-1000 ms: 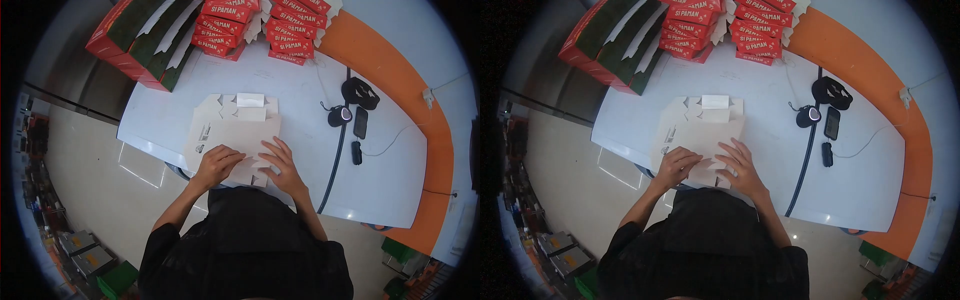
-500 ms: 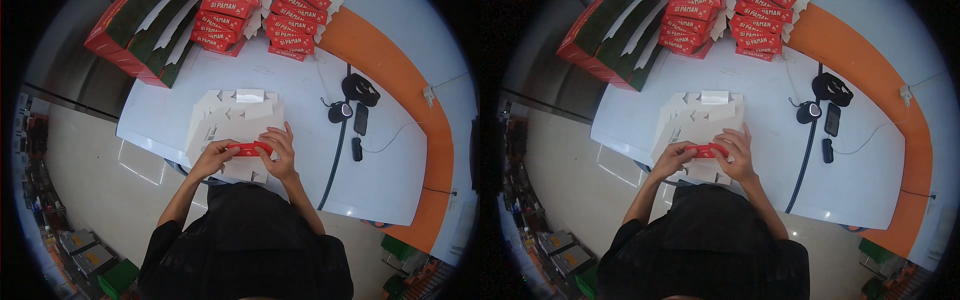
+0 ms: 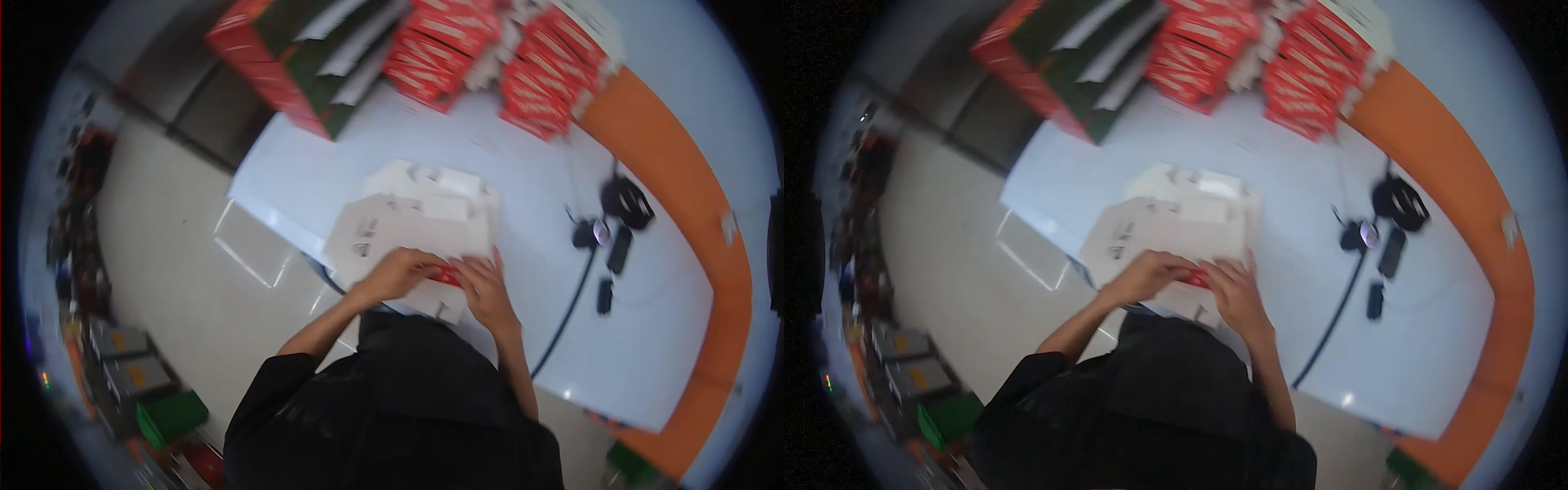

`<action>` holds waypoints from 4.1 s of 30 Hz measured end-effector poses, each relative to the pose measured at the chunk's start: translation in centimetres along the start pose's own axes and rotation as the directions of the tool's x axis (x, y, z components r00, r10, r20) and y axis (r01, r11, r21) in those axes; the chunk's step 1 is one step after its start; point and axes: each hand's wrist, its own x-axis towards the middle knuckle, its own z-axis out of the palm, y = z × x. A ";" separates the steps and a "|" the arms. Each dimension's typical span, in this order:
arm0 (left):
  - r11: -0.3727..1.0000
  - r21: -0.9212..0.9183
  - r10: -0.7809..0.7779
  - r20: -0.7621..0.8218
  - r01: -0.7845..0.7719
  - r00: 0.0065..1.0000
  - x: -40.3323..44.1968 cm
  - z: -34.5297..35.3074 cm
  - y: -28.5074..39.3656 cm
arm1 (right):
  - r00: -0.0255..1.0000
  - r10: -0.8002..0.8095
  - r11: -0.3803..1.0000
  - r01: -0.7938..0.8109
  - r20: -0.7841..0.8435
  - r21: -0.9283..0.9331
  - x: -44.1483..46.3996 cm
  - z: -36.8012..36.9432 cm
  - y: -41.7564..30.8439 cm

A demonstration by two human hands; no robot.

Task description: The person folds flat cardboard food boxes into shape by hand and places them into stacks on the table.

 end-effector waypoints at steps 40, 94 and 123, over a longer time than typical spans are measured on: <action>0.738 0.291 0.631 0.021 -0.609 0.775 -0.2 1.2 4.2 | 0.911 0.412 0.790 -0.360 0.005 0.496 -1.3 -0.1 -1.6; 0.989 0.136 -0.055 -0.083 0.066 0.995 -0.8 -3.7 0.4 | 0.863 -0.014 0.971 0.132 -0.506 0.199 -0.1 -1.4 -2.4; 0.970 0.239 -0.017 -0.145 0.052 0.989 -1.6 -2.3 3.6 | 0.998 0.057 0.886 -0.064 0.028 0.460 1.8 1.8 -1.2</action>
